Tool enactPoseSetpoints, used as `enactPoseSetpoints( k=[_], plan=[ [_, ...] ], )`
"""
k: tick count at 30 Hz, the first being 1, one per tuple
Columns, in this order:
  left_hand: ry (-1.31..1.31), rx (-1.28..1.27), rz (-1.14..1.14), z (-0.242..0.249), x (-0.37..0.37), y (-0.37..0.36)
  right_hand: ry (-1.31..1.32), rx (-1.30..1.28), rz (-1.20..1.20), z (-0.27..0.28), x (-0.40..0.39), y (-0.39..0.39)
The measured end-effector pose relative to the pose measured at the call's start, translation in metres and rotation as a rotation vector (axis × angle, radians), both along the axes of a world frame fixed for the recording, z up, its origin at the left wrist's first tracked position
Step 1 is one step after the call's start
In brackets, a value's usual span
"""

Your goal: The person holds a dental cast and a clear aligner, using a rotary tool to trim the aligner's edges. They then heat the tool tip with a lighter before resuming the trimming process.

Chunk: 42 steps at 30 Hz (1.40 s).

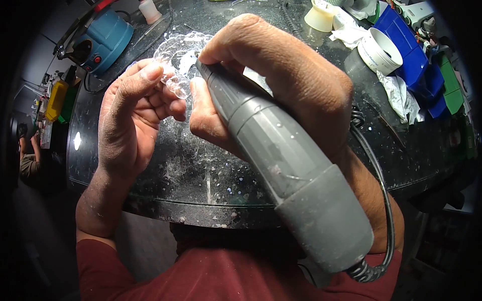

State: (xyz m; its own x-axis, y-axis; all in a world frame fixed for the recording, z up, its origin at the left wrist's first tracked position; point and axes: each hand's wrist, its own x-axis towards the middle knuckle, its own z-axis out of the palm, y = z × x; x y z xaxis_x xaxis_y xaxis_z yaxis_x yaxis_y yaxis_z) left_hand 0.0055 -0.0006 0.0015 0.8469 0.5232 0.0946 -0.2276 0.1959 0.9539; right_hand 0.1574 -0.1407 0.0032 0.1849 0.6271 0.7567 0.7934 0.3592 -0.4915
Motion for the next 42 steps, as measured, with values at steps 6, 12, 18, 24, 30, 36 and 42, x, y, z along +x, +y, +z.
enactPoseSetpoints(
  k=[6, 12, 18, 24, 30, 36, 42],
  plan=[
    [-0.001, -0.001, -0.021, -0.0016, -0.0004, 0.0005, -0.018, -0.006, -0.018, 0.0021, -0.0013, -0.0017],
    [-0.005, -0.008, -0.046, -0.0014, -0.0009, 0.0005, -0.036, -0.003, -0.058, 0.0024, -0.003, -0.0014],
    [-0.025, 0.01, -0.068, -0.0037, -0.0013, 0.0023, -0.011, 0.014, -0.053, -0.0005, -0.0045, 0.0005],
    [-0.023, 0.005, -0.062, -0.0049, -0.0008, 0.0033, -0.014, 0.016, -0.049, 0.001, -0.0051, 0.0001],
    [-0.032, 0.012, -0.083, -0.0065, -0.0007, 0.0052, -0.032, 0.028, -0.053, 0.0007, -0.0044, 0.0002],
    [-0.029, 0.016, -0.074, -0.0062, -0.0006, 0.0043, -0.012, 0.013, -0.04, 0.0013, -0.0052, -0.0004],
    [-0.022, 0.023, -0.069, -0.0059, -0.0008, 0.0037, -0.034, 0.022, -0.02, 0.0023, -0.0045, 0.0004]
  ],
)
